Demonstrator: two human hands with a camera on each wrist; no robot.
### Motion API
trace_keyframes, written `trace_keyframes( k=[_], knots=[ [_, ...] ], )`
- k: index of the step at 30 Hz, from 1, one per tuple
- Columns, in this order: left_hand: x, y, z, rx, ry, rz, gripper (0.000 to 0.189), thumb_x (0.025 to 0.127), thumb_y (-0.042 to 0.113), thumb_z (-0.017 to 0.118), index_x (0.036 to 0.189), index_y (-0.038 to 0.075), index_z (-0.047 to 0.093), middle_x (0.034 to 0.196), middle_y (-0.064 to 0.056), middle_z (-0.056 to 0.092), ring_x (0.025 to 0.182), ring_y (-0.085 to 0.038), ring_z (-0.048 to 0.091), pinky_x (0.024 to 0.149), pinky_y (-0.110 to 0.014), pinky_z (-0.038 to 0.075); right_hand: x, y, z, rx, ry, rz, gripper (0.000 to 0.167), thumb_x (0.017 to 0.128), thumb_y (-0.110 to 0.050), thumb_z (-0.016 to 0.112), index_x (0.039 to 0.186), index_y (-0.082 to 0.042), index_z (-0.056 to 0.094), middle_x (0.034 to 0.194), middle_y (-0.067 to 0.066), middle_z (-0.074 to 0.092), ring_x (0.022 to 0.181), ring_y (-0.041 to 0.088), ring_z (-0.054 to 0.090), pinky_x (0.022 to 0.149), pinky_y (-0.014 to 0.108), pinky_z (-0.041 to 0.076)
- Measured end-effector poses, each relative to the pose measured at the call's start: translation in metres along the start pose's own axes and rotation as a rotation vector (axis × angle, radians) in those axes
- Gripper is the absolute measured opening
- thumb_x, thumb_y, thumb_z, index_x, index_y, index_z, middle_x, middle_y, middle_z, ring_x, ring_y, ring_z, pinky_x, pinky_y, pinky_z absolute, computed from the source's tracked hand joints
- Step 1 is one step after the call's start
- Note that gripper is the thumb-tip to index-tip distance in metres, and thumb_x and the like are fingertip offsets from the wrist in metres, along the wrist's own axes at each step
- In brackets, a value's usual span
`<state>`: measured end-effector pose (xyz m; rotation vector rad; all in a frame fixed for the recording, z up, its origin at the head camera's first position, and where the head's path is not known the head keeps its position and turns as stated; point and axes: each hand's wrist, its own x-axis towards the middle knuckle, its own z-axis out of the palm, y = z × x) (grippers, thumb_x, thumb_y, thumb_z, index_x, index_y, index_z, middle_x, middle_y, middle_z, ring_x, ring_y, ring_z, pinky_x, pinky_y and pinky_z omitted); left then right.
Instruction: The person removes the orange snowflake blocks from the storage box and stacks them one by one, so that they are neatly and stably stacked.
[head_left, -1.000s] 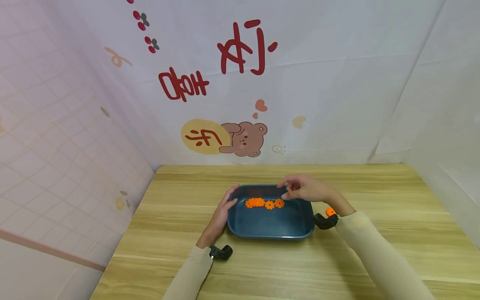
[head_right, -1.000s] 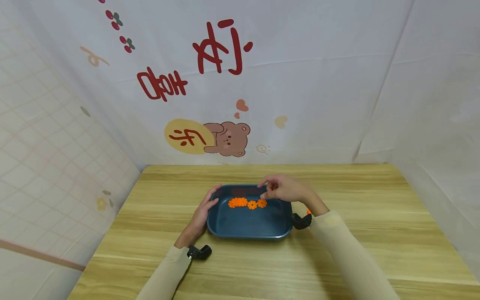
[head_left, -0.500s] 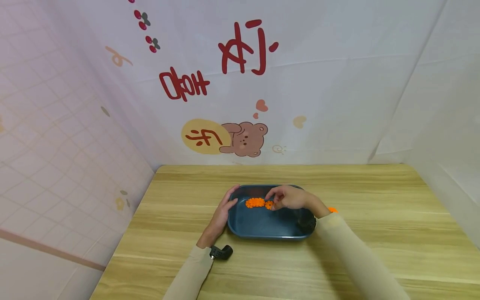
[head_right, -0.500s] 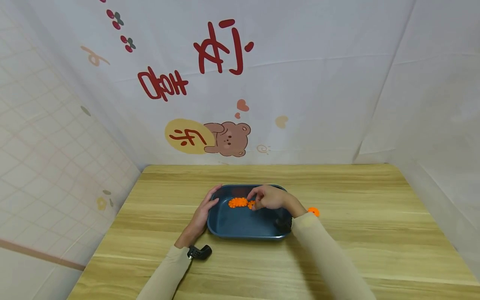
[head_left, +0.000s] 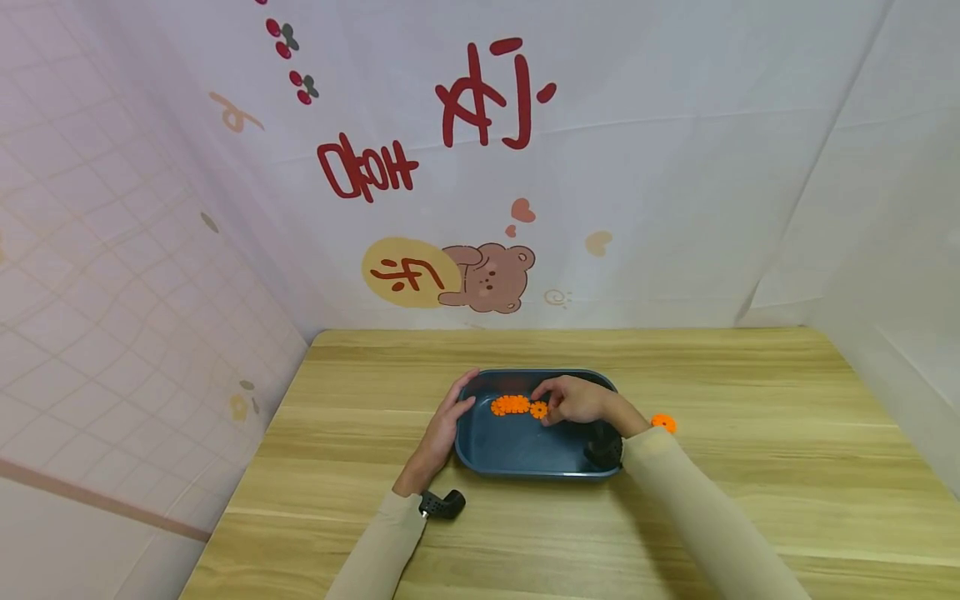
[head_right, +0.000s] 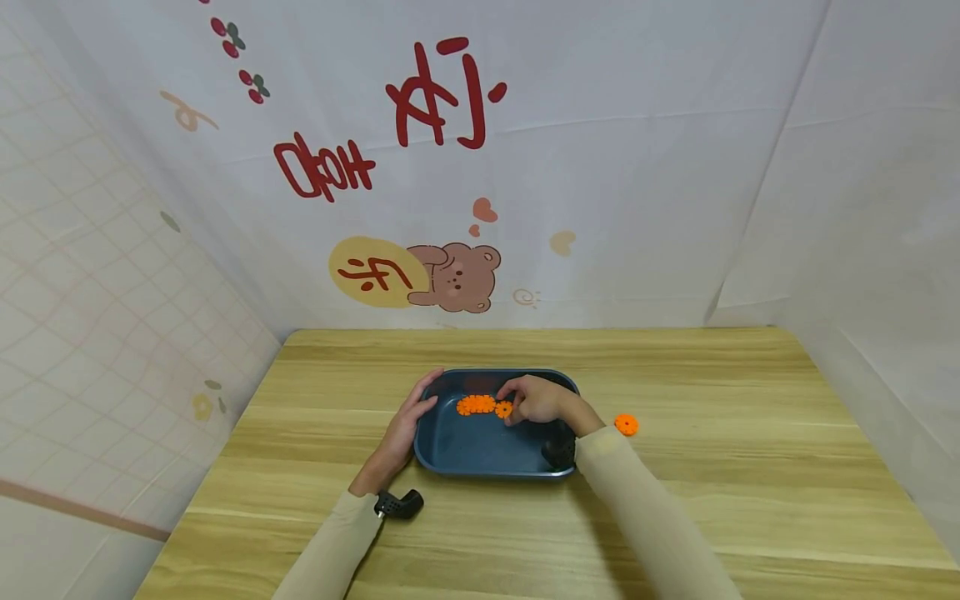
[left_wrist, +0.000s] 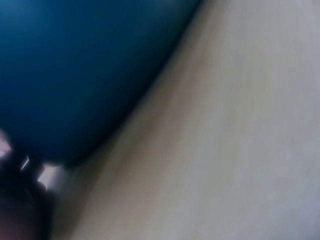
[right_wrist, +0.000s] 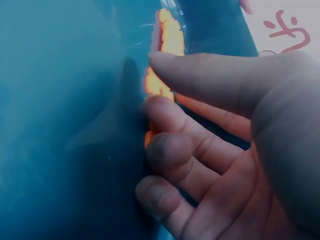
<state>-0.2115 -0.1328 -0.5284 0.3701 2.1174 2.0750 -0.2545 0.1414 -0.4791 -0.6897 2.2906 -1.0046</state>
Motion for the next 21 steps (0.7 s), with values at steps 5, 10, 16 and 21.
trace_keyframes(
  k=[5, 10, 16, 21],
  knots=[
    [0.0002, 0.0015, 0.0008, -0.008, 0.005, -0.004, 0.049, 0.106, 0.017, 0.038, 0.154, 0.01, 0.034, 0.162, -0.004, 0.026, 0.151, -0.024, 0.014, 0.121, -0.051, 0.007, 0.0035, 0.003, 0.0019, -0.045, 0.023, -0.011, 0.038, 0.086, -0.003, 0.072, 0.123, -0.001, 0.064, 0.067, 0.001, 0.061, 0.054, 0.01, 0.045, 0.055, 0.025, 0.04],
    [0.0004, 0.0034, 0.001, -0.012, 0.015, -0.005, 0.049, 0.106, 0.017, 0.038, 0.154, 0.01, 0.034, 0.162, -0.004, 0.027, 0.151, -0.024, 0.014, 0.121, -0.051, 0.007, 0.0082, 0.0048, 0.0044, -0.106, 0.054, -0.012, 0.03, 0.085, -0.002, 0.072, 0.114, -0.006, 0.067, 0.065, -0.003, 0.058, 0.054, 0.009, 0.046, 0.054, 0.025, 0.042],
    [-0.0002, 0.0026, 0.0008, 0.003, 0.015, -0.008, 0.048, 0.106, 0.017, 0.039, 0.154, 0.012, 0.035, 0.162, -0.003, 0.027, 0.151, -0.024, 0.015, 0.121, -0.052, 0.008, 0.0092, 0.003, 0.0067, -0.128, 0.047, -0.006, 0.024, 0.085, -0.007, 0.075, 0.108, -0.009, 0.067, 0.059, -0.005, 0.052, 0.05, 0.008, 0.041, 0.054, 0.024, 0.039],
    [-0.0018, 0.004, 0.0012, 0.004, 0.013, -0.017, 0.048, 0.106, 0.019, 0.039, 0.154, 0.015, 0.036, 0.162, -0.001, 0.027, 0.151, -0.022, 0.015, 0.121, -0.051, 0.008, 0.0077, 0.0001, 0.008, -0.128, 0.039, -0.009, 0.022, 0.085, -0.012, 0.078, 0.103, -0.009, 0.065, 0.06, -0.005, 0.052, 0.051, 0.009, 0.043, 0.056, 0.025, 0.041]
  ],
)
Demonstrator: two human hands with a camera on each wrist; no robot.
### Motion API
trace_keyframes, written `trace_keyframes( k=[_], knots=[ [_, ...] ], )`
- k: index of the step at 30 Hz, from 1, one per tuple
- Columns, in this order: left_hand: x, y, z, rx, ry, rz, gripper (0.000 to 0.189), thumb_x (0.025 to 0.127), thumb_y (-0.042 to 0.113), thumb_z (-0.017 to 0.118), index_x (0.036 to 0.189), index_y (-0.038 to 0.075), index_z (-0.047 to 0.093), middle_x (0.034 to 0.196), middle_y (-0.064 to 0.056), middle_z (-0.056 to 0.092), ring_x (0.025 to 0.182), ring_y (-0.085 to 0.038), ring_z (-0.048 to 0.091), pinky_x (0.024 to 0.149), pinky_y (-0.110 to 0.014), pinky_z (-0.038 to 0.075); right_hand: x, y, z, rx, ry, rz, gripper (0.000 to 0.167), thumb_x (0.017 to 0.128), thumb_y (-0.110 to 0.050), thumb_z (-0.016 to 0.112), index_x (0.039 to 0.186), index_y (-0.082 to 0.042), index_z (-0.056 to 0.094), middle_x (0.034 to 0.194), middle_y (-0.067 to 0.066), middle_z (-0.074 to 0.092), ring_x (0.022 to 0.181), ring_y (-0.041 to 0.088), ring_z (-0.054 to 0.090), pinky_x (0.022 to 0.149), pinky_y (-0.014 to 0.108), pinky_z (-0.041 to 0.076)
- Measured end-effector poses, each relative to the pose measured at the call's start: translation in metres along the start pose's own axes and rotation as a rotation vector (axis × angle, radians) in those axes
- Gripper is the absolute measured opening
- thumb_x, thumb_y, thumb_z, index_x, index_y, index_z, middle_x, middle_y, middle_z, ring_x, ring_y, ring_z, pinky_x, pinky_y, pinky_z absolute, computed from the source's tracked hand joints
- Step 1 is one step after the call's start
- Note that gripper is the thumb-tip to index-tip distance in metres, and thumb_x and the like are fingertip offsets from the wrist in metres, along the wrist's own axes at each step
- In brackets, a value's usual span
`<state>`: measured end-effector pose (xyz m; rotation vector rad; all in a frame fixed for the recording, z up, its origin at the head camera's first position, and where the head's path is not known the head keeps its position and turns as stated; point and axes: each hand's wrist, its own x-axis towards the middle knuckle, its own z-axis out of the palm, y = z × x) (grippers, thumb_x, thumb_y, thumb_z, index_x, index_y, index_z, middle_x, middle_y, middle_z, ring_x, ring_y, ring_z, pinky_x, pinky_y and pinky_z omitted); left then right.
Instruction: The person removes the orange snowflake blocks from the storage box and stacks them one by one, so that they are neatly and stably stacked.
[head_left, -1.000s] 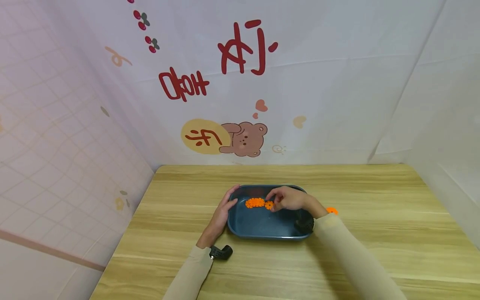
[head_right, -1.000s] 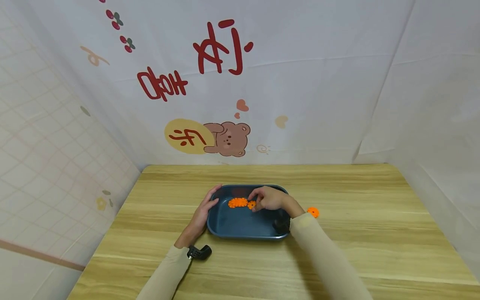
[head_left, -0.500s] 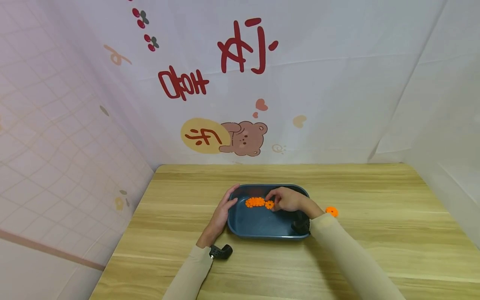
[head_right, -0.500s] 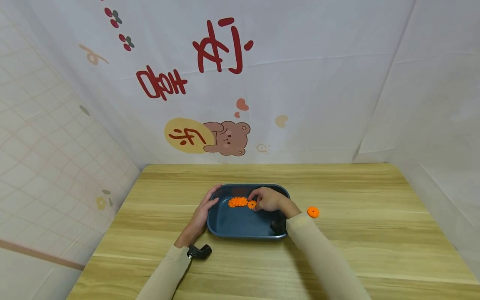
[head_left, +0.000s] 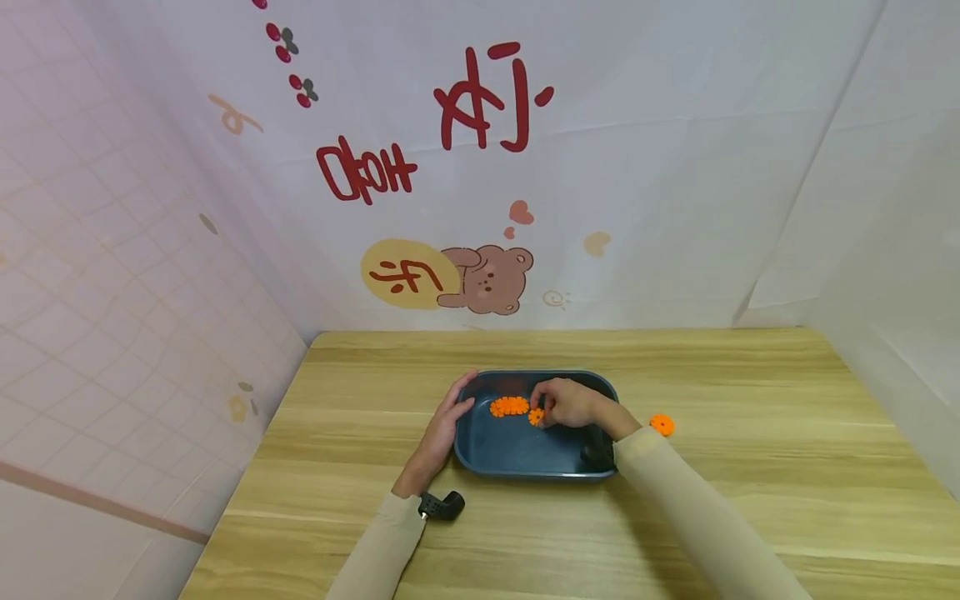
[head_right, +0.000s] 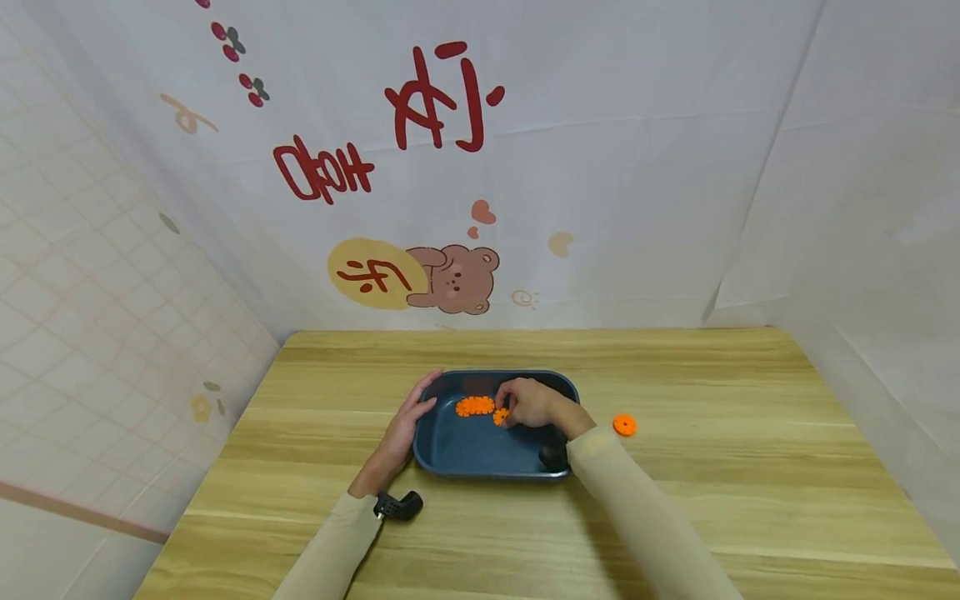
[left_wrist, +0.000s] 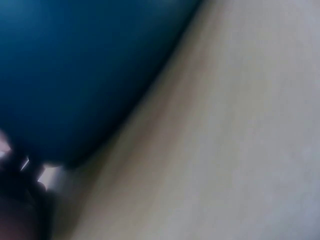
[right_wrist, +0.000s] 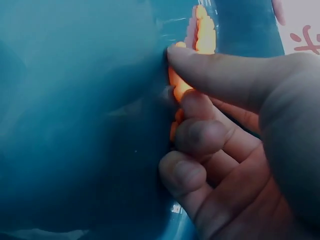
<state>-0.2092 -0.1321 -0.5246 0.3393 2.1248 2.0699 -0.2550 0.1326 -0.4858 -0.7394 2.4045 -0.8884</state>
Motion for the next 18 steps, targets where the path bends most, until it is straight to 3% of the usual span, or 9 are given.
trace_keyframes(
  k=[12, 18],
  knots=[
    [-0.0001, -0.0017, 0.0002, -0.002, 0.006, 0.0, 0.048, 0.105, 0.019, 0.04, 0.153, 0.017, 0.037, 0.162, -0.001, 0.028, 0.15, -0.023, 0.017, 0.121, -0.05, 0.01, 0.0, -0.0026, 0.0021, 0.013, -0.045, -0.021, 0.025, 0.083, -0.016, 0.08, 0.091, -0.008, 0.058, 0.054, -0.007, 0.039, 0.047, 0.009, 0.035, 0.054, 0.024, 0.033],
    [-0.0005, -0.0017, 0.0005, -0.014, -0.001, 0.003, 0.049, 0.105, 0.02, 0.039, 0.154, 0.014, 0.035, 0.162, -0.002, 0.026, 0.151, -0.022, 0.016, 0.121, -0.051, 0.008, -0.0034, -0.0067, -0.0012, 0.018, -0.047, -0.029, 0.018, 0.086, -0.009, 0.075, 0.088, -0.009, 0.058, 0.059, -0.004, 0.048, 0.051, 0.01, 0.04, 0.056, 0.025, 0.035]
  ],
)
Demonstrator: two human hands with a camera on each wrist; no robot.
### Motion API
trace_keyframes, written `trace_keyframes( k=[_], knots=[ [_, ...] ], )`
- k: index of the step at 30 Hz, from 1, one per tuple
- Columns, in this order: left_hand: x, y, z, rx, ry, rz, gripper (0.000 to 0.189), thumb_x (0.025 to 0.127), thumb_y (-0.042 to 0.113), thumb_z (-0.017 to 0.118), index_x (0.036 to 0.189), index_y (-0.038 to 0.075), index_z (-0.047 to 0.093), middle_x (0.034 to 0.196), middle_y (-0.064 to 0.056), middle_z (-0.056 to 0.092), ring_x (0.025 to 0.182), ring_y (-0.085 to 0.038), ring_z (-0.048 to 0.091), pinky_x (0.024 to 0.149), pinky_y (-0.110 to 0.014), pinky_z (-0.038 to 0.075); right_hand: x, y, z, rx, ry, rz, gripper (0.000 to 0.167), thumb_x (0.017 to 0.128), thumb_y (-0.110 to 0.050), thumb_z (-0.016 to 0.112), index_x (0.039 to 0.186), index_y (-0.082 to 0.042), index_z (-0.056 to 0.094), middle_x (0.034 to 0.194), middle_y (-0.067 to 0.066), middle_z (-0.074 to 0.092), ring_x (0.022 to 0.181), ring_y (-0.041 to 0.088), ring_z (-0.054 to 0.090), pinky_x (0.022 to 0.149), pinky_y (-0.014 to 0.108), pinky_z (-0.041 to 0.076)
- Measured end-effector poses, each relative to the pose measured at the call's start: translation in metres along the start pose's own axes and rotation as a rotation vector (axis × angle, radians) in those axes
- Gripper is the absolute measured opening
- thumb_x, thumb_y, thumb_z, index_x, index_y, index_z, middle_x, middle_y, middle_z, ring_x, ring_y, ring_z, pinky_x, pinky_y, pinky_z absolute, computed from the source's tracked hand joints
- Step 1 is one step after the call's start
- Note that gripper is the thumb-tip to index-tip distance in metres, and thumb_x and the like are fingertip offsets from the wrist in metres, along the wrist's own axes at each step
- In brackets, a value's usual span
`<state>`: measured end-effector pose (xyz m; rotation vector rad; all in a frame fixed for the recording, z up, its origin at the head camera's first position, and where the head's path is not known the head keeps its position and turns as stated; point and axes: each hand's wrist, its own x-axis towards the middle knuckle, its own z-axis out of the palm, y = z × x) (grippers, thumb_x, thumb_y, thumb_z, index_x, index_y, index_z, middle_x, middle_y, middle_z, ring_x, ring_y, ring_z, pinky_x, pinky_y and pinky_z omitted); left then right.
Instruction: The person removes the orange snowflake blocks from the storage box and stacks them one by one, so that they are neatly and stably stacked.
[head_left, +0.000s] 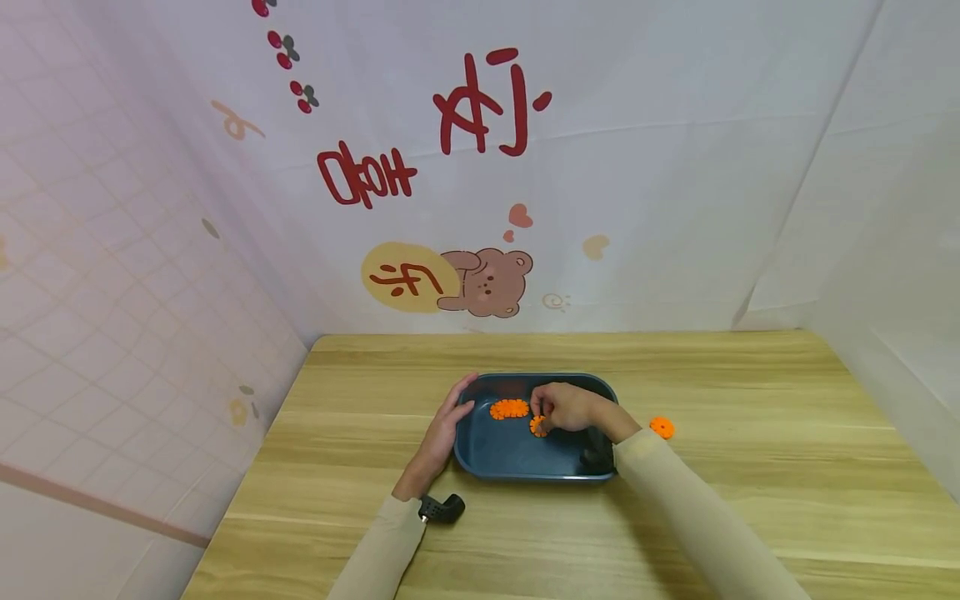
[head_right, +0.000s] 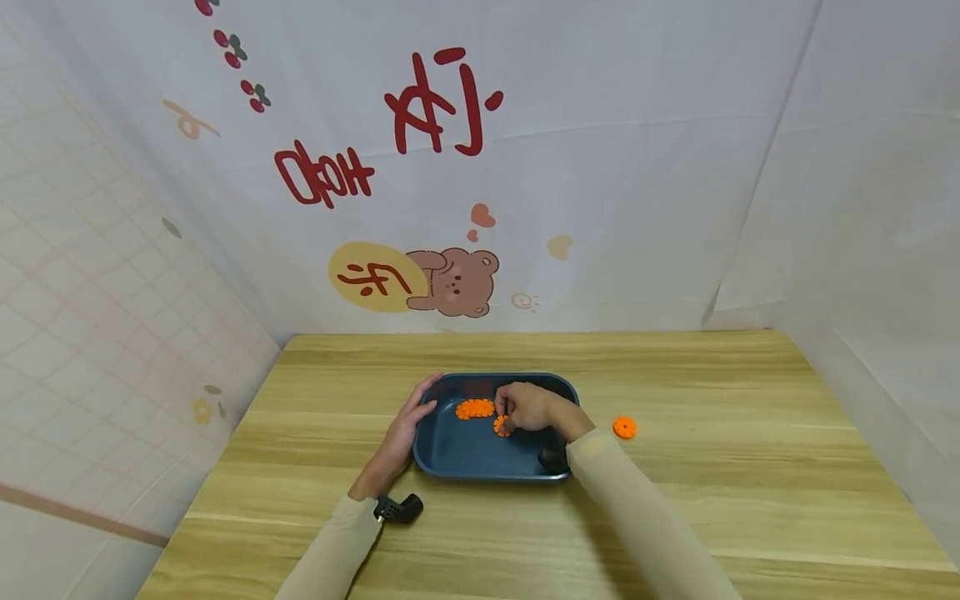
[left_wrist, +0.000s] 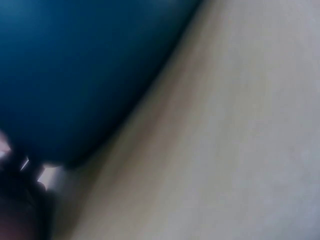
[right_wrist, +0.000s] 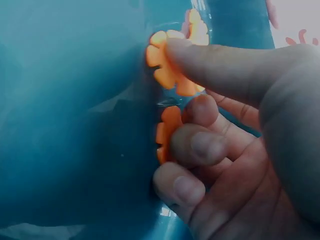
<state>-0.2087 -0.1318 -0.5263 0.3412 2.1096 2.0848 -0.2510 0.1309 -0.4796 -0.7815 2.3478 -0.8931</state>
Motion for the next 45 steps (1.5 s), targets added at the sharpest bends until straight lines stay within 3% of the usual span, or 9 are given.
trace_keyframes(
  k=[12, 19, 27, 36, 40, 45],
  knots=[
    [0.0, 0.001, 0.0, 0.023, -0.003, 0.016, 0.051, 0.105, 0.019, 0.039, 0.154, 0.007, 0.033, 0.163, -0.007, 0.026, 0.151, -0.027, 0.015, 0.12, -0.055, 0.008, -0.014, -0.01, -0.015, 0.064, 0.005, -0.022, 0.008, 0.091, -0.007, 0.068, 0.086, -0.009, 0.062, 0.077, -0.002, 0.066, 0.07, 0.019, 0.058, 0.067, 0.03, 0.046],
    [-0.001, -0.001, 0.0, 0.013, -0.002, 0.011, 0.049, 0.105, 0.017, 0.039, 0.154, 0.013, 0.036, 0.162, -0.005, 0.027, 0.15, -0.027, 0.016, 0.12, -0.053, 0.009, -0.022, -0.014, -0.019, 0.11, 0.04, -0.048, 0.008, 0.092, -0.007, 0.066, 0.093, -0.005, 0.058, 0.074, 0.004, 0.062, 0.064, 0.019, 0.055, 0.061, 0.03, 0.045],
    [-0.002, -0.001, 0.0, 0.011, 0.014, 0.006, 0.048, 0.105, 0.016, 0.039, 0.153, 0.015, 0.038, 0.161, -0.001, 0.029, 0.15, -0.023, 0.018, 0.121, -0.05, 0.01, -0.033, -0.018, -0.025, 0.157, 0.068, -0.099, 0.03, 0.093, -0.002, 0.059, 0.123, 0.003, 0.059, 0.083, 0.011, 0.066, 0.067, 0.032, 0.063, 0.064, 0.037, 0.055],
    [-0.001, -0.001, 0.0, 0.01, 0.006, 0.009, 0.048, 0.105, 0.017, 0.039, 0.153, 0.014, 0.037, 0.162, -0.002, 0.028, 0.15, -0.024, 0.017, 0.12, -0.051, 0.01, -0.048, -0.023, -0.033, 0.234, 0.059, -0.12, 0.03, 0.092, 0.006, 0.053, 0.12, 0.003, 0.064, 0.095, 0.02, 0.069, 0.078, 0.035, 0.068, 0.076, 0.05, 0.057],
    [-0.001, -0.001, 0.0, -0.005, 0.004, 0.007, 0.048, 0.105, 0.017, 0.04, 0.153, 0.015, 0.038, 0.162, -0.003, 0.028, 0.15, -0.024, 0.017, 0.121, -0.051, 0.009, -0.055, -0.022, -0.036, 0.291, 0.049, -0.099, 0.036, 0.09, 0.007, 0.057, 0.126, 0.003, 0.06, 0.111, 0.024, 0.066, 0.089, 0.04, 0.069, 0.082, 0.048, 0.056],
    [-0.001, 0.0, 0.0, -0.008, 0.002, 0.013, 0.049, 0.105, 0.017, 0.04, 0.153, 0.013, 0.037, 0.162, -0.006, 0.027, 0.151, -0.027, 0.015, 0.12, -0.053, 0.008, -0.066, -0.023, -0.041, 0.295, 0.048, -0.082, 0.04, 0.09, 0.002, 0.062, 0.13, 0.0, 0.059, 0.124, 0.02, 0.062, 0.095, 0.035, 0.07, 0.083, 0.039, 0.057]
  ],
)
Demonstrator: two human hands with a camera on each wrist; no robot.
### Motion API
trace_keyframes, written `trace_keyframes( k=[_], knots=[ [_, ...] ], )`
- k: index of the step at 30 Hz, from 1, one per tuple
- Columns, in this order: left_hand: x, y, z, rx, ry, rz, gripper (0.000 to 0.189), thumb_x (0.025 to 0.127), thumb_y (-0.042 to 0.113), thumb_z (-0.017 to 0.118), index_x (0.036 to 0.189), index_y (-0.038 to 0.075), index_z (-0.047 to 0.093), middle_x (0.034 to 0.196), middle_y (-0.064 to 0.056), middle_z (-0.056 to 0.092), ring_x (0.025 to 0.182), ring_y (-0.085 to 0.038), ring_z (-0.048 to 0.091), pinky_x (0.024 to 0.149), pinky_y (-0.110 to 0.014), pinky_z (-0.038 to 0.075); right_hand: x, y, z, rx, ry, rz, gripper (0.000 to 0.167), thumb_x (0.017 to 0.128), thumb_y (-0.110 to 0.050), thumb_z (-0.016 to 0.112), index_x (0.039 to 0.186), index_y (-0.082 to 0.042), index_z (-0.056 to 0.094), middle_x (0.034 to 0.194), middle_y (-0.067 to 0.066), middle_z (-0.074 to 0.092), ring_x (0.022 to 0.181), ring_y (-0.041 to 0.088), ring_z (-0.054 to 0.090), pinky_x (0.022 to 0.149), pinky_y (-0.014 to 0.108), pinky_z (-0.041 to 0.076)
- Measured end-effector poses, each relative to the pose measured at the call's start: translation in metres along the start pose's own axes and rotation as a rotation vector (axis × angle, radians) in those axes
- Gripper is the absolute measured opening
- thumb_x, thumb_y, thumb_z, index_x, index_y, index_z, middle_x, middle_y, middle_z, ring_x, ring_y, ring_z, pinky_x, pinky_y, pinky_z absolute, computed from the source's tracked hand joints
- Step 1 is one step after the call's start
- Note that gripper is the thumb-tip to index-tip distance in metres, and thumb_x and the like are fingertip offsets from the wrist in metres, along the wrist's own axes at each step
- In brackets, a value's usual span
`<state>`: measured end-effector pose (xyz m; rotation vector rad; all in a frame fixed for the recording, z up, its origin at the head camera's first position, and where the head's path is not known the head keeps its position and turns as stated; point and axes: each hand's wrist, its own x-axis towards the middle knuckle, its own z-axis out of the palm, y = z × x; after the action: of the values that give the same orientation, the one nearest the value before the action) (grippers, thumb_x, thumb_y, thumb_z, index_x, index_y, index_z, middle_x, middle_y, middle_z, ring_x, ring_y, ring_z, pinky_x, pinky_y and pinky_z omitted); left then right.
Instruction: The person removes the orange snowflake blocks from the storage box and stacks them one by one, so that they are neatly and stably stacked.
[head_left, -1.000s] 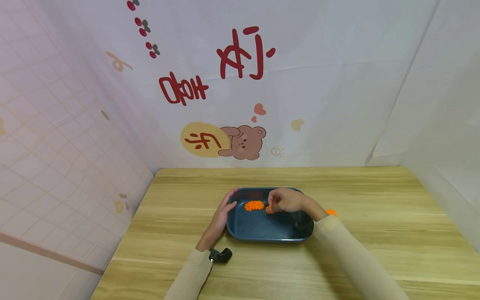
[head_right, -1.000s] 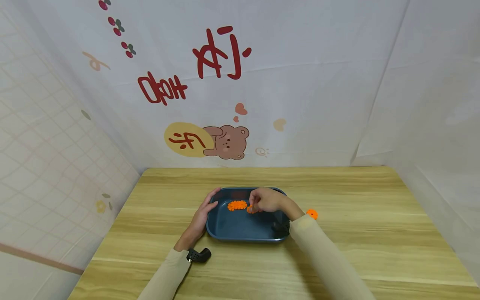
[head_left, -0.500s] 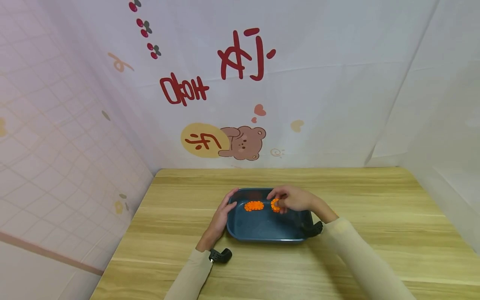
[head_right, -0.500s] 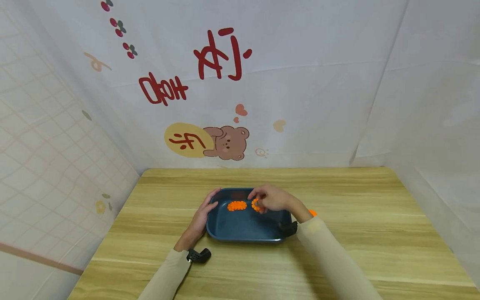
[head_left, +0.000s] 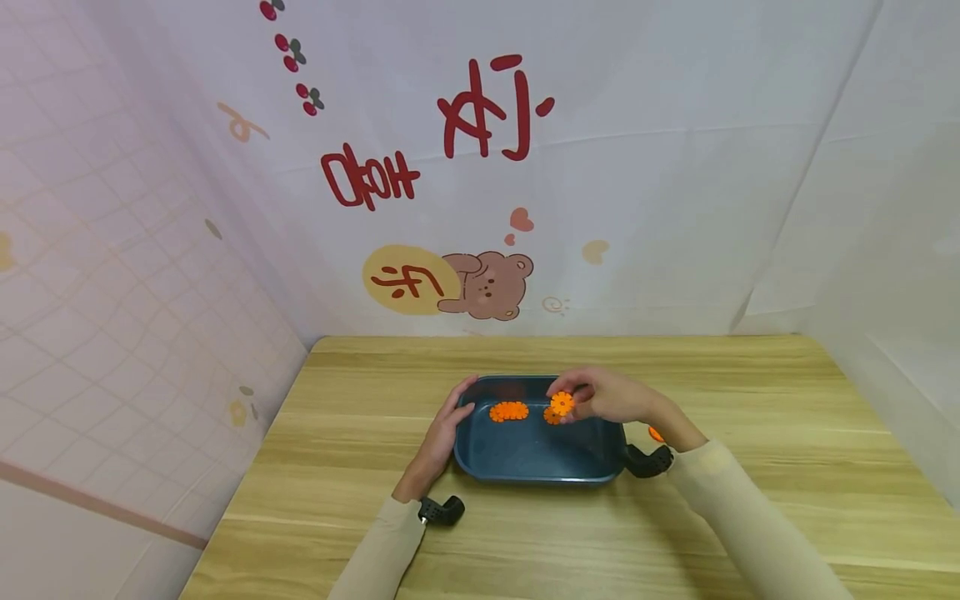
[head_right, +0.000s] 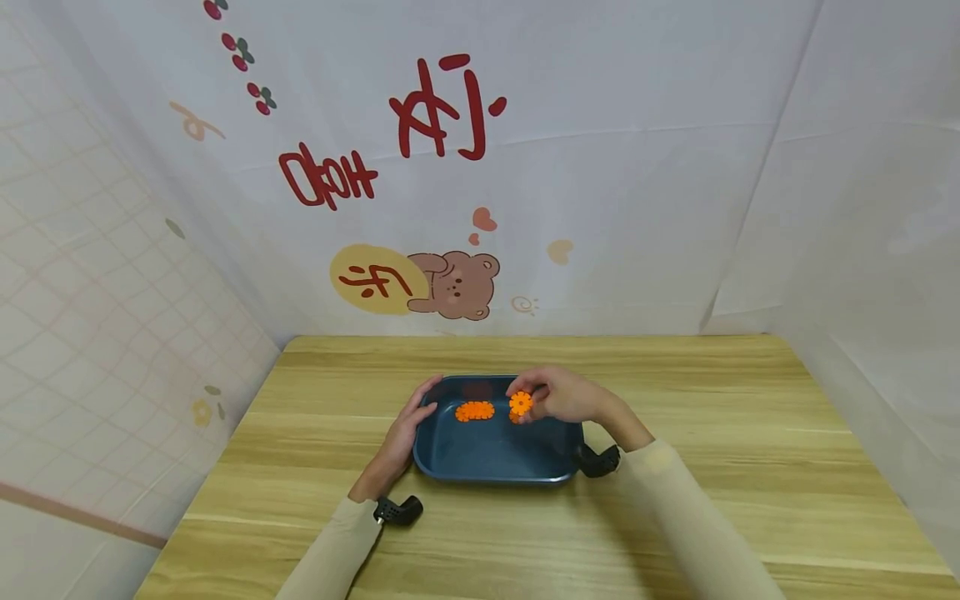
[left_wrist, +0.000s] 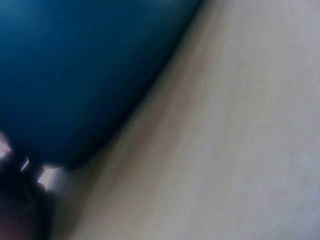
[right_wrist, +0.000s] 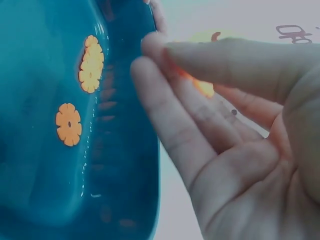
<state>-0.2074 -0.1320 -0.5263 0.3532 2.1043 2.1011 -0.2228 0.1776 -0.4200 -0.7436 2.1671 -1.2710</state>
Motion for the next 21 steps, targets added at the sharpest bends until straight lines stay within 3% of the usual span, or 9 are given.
trace_keyframes(
  k=[3, 10, 17, 21],
  knots=[
    [0.0, 0.001, 0.0, 0.007, 0.005, -0.002, 0.049, 0.105, 0.017, 0.04, 0.153, 0.012, 0.037, 0.162, -0.005, 0.028, 0.151, -0.026, 0.016, 0.12, -0.052, 0.009, -0.006, 0.0, -0.002, 0.015, -0.012, -0.003, 0.04, 0.09, 0.002, 0.064, 0.13, -0.001, 0.059, 0.123, 0.021, 0.063, 0.097, 0.036, 0.07, 0.082, 0.033, 0.057],
    [0.001, 0.0, 0.0, 0.004, 0.005, -0.008, 0.049, 0.105, 0.016, 0.04, 0.154, 0.012, 0.036, 0.162, -0.004, 0.027, 0.151, -0.025, 0.017, 0.121, -0.052, 0.008, -0.022, 0.006, -0.009, 0.048, -0.021, -0.034, 0.039, 0.091, -0.002, 0.065, 0.129, 0.003, 0.058, 0.095, 0.014, 0.073, 0.098, 0.033, 0.071, 0.085, 0.035, 0.056],
    [0.001, -0.001, 0.0, 0.007, 0.002, -0.012, 0.05, 0.105, 0.017, 0.039, 0.154, 0.009, 0.033, 0.162, -0.001, 0.027, 0.15, -0.023, 0.018, 0.12, -0.05, 0.009, -0.04, 0.012, -0.015, -0.125, 0.121, -0.073, 0.035, 0.088, -0.02, 0.075, 0.12, -0.01, 0.065, 0.089, 0.004, 0.063, 0.075, 0.023, 0.06, 0.068, 0.029, 0.052],
    [0.001, -0.001, 0.0, -0.004, 0.003, -0.015, 0.05, 0.105, 0.019, 0.04, 0.154, 0.009, 0.034, 0.162, -0.001, 0.027, 0.15, -0.022, 0.016, 0.121, -0.05, 0.008, -0.051, 0.02, -0.018, -0.165, 0.205, -0.088, 0.031, 0.086, -0.025, 0.077, 0.114, -0.017, 0.067, 0.089, 0.002, 0.06, 0.073, 0.016, 0.056, 0.062, 0.025, 0.047]
  ],
)
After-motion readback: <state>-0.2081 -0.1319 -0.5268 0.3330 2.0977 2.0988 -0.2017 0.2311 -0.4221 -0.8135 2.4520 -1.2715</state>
